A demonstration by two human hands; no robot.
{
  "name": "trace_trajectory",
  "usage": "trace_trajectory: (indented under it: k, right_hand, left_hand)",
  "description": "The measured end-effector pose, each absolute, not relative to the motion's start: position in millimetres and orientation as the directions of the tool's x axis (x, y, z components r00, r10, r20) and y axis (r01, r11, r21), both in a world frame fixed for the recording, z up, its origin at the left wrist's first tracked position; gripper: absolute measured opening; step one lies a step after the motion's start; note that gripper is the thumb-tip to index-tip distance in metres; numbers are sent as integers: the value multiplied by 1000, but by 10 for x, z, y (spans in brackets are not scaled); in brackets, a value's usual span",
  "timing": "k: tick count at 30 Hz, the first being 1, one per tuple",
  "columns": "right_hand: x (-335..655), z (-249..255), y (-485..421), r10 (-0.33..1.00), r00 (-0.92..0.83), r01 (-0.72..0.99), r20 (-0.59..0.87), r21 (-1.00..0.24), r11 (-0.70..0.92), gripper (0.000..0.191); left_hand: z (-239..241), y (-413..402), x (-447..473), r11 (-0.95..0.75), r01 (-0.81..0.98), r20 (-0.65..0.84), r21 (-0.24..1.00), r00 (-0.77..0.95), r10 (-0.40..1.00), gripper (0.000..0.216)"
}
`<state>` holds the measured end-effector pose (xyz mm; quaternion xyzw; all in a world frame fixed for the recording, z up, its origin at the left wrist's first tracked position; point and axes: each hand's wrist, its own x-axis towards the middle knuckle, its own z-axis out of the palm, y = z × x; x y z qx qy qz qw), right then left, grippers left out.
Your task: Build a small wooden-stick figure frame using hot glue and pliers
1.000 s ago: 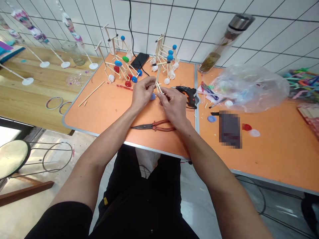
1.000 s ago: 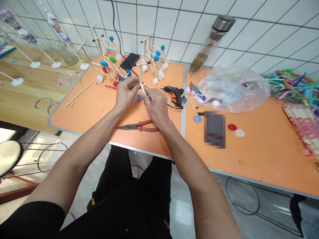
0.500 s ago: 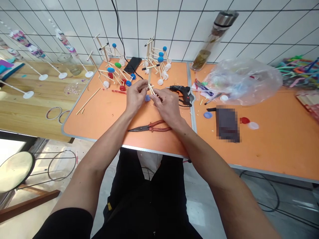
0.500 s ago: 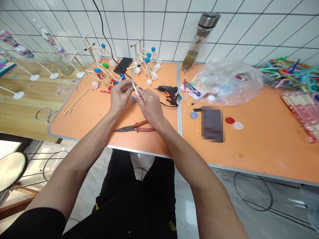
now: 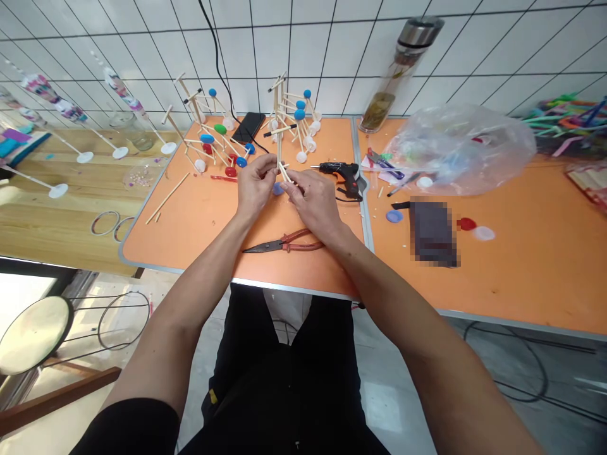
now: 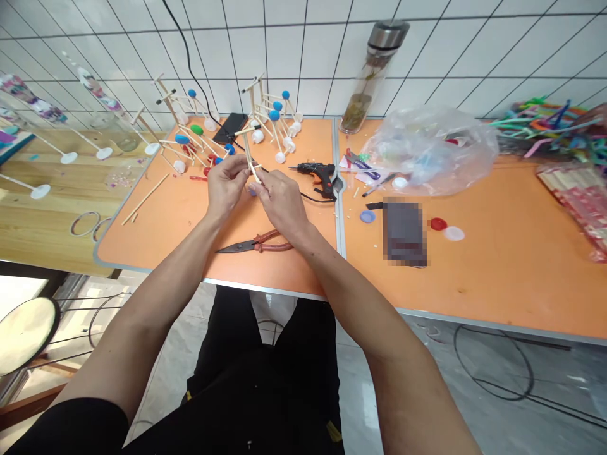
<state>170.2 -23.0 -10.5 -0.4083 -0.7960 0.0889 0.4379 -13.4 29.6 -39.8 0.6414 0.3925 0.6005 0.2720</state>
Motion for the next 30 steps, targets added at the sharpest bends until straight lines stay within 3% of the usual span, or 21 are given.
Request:
trace_trajectory:
  k: [30]
  right_hand:
    - [1713, -135, -221, 706, -306, 563, 639, -476, 675, 47]
  left_hand:
    - [-393, 286, -154, -566, 143, 572, 812, -3, 820, 22]
